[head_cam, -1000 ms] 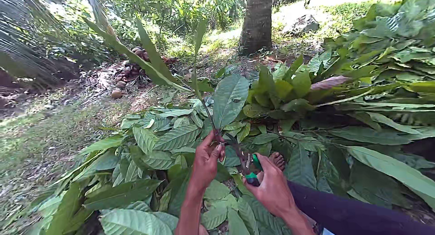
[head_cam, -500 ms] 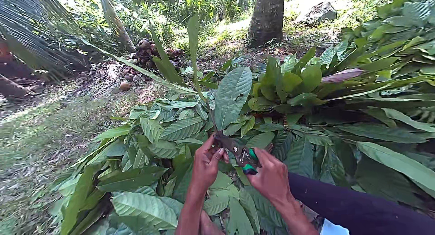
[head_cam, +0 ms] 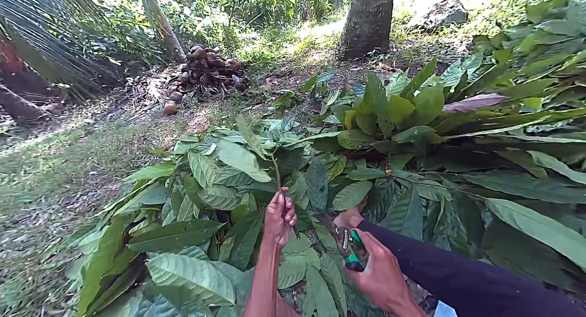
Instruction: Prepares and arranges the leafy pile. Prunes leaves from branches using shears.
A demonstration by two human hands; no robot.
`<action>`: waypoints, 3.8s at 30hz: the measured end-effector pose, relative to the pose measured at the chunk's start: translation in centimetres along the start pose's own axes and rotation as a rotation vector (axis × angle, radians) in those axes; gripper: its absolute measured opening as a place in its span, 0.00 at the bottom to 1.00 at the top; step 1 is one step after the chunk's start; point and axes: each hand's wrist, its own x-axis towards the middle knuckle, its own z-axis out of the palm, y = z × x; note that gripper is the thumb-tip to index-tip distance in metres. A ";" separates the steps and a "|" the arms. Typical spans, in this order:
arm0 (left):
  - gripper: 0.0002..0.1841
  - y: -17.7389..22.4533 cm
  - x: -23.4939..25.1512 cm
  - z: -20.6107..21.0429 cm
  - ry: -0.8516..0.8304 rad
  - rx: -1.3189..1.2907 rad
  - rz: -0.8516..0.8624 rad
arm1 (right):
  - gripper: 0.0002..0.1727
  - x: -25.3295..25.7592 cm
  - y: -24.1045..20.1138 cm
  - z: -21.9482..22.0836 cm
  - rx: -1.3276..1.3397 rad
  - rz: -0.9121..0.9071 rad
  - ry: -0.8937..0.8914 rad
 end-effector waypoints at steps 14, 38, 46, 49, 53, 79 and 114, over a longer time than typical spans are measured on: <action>0.13 2.9 -3.1 3.8 -0.230 0.435 0.309 | 0.43 6.7 -3.4 -0.6 -0.161 -0.273 0.225; 0.13 2.7 1.6 2.8 -0.129 -0.012 0.083 | 0.38 4.5 -0.7 1.2 0.151 -0.068 0.021; 0.11 1.2 -0.8 4.0 -0.045 0.288 0.141 | 0.35 6.1 -3.6 0.7 0.225 0.147 -0.294; 0.12 1.2 -1.5 3.9 -0.040 0.416 0.193 | 0.34 6.1 -4.9 0.7 0.304 0.220 -0.425; 0.14 1.0 -1.7 3.4 -0.013 0.550 0.245 | 0.24 4.9 -5.6 0.8 0.556 0.256 -0.516; 0.14 -0.7 -2.0 1.1 0.034 0.961 0.571 | 0.10 4.6 -8.6 0.7 0.930 0.445 -0.673; 0.14 -2.0 -3.0 1.8 0.275 0.971 0.487 | 0.06 5.7 -11.2 0.1 1.196 0.406 -0.573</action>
